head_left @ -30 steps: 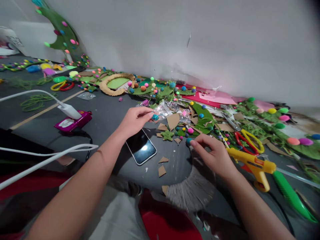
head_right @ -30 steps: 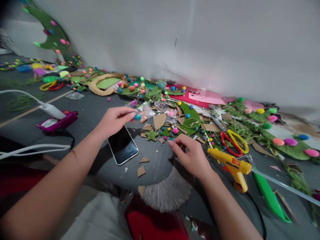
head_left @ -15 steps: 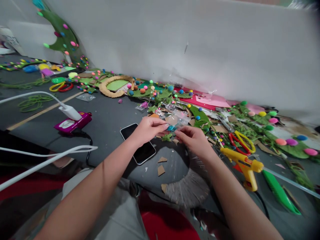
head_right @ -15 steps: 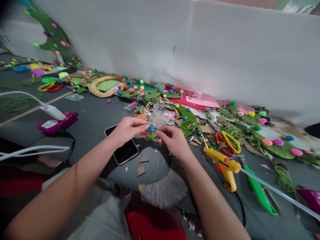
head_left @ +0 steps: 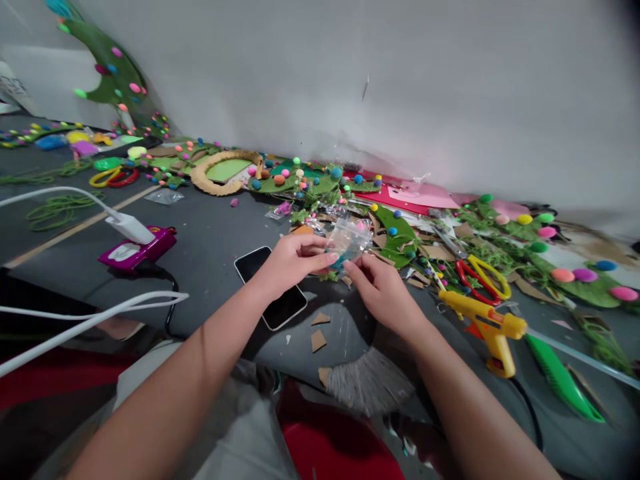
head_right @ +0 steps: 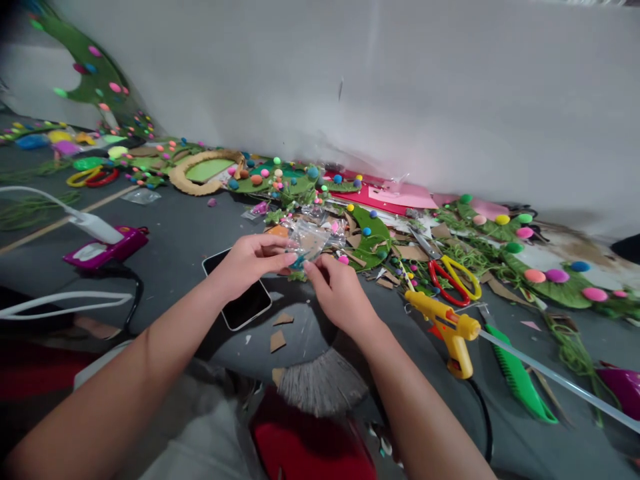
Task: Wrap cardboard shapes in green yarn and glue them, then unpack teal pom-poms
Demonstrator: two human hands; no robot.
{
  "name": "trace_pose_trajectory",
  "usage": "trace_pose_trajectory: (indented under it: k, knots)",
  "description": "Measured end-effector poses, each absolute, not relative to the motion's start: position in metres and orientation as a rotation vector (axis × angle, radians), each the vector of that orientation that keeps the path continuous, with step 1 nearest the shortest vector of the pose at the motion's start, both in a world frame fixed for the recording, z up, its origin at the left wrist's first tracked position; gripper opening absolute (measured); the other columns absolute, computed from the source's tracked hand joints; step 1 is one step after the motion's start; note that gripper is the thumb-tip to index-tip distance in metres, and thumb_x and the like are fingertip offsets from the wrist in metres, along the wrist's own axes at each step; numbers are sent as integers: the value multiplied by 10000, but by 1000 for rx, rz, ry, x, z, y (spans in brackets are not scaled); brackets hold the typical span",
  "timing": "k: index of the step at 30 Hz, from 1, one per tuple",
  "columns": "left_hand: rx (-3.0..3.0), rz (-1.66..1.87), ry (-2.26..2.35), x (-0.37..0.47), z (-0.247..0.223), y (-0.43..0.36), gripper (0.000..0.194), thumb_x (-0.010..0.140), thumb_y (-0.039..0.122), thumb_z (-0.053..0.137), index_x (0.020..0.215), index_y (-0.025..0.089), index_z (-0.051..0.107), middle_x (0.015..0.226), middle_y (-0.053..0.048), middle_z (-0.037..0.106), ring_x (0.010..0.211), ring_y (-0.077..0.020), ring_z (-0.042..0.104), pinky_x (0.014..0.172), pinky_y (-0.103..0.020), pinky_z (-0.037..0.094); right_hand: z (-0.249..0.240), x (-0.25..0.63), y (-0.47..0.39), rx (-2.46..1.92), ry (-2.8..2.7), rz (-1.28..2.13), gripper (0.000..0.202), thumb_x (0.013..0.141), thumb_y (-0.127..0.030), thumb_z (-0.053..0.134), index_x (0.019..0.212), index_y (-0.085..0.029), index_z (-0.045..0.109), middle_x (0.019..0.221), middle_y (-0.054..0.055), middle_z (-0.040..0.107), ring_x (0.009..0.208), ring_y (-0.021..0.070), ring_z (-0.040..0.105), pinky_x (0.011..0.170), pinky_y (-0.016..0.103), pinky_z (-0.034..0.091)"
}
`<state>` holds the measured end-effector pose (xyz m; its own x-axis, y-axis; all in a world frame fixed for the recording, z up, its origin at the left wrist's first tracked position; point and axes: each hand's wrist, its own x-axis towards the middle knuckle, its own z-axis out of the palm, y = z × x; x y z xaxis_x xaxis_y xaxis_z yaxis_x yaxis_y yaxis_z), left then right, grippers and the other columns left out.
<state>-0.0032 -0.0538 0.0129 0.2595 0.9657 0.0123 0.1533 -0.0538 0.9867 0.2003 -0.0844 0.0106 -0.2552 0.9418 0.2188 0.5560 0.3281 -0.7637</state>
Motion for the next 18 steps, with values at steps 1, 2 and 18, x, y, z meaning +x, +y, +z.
trace_pose_trajectory:
  k: [1, 2, 18]
  knots:
    - [1498, 953, 1138, -7, 12, -51, 421, 838, 400, 766, 1171, 144, 728, 989, -102, 793, 868, -208, 751, 796, -376, 649, 11, 202, -85, -1320, -1926, 723, 373, 993, -472, 533, 736, -202, 553, 634, -26, 553, 595, 119, 470, 578, 261, 362]
    - [1540, 950, 1176, -12, 12, -48, 424, 851, 404, 747, 1181, 139, 722, 999, -107, 792, 865, -210, 747, 785, -372, 642, 13, 206, -84, -1333, -1915, 700, 366, 990, -476, 540, 755, -198, 585, 652, -20, 578, 605, 121, 492, 582, 258, 375]
    - [2150, 816, 1627, -29, 7, -35, 305, 955, 269, 550, 1205, 160, 685, 1327, -136, 661, 1215, -291, 631, 1099, -467, 469, 10, 221, 46, -1904, -2014, 203, 329, 939, -365, 671, 1217, -190, 686, 1276, 133, 669, 1153, 272, 643, 983, 448, 526]
